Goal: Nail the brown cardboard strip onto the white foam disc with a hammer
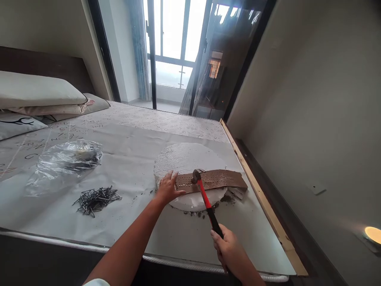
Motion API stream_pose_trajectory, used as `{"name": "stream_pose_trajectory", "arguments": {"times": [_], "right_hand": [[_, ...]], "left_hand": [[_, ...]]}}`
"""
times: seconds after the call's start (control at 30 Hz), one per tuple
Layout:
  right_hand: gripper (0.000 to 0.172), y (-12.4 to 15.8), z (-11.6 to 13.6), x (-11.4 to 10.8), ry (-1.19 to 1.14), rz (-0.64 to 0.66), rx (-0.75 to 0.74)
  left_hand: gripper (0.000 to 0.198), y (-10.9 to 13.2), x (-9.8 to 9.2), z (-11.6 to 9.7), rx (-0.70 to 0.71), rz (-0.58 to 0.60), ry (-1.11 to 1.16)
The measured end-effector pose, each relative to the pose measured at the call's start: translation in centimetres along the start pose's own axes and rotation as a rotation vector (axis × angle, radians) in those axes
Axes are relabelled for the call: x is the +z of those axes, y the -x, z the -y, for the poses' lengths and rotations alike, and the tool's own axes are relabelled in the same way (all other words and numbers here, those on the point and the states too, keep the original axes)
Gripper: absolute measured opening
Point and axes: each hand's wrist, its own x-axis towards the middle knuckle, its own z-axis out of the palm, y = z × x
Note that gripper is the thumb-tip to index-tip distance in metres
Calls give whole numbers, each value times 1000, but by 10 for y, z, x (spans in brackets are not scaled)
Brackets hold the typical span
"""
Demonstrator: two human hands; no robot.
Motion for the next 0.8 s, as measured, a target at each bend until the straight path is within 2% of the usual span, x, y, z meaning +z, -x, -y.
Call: {"name": "stream_pose_trajectory", "arguments": {"times": [0.07,0.13,0.23,0.37,0.5,0.7,0.8], "right_hand": [[34,1,0,1,-30,18,-20],[33,2,2,1,-84,49,-40],[32,2,5,1,-167,70,-41],[34,0,6,-1,-167,35,-33],[38,-1,2,-4,-137,10,-5],[35,8,7,-6,-163,54,-29],[37,9,11,-5,-152,54,-32]], "left_hand": [[98,2,3,0,-5,75,-30],[101,2,5,2,0,111,-47],[105,1,8,6,24,141,-68],[114,1,13,13,37,141,-112],[108,-1,9,23,83,111,-100],[99,-8,-12,45,138,107,-72],[92,-12,-16,52,175,127,-47]]}}
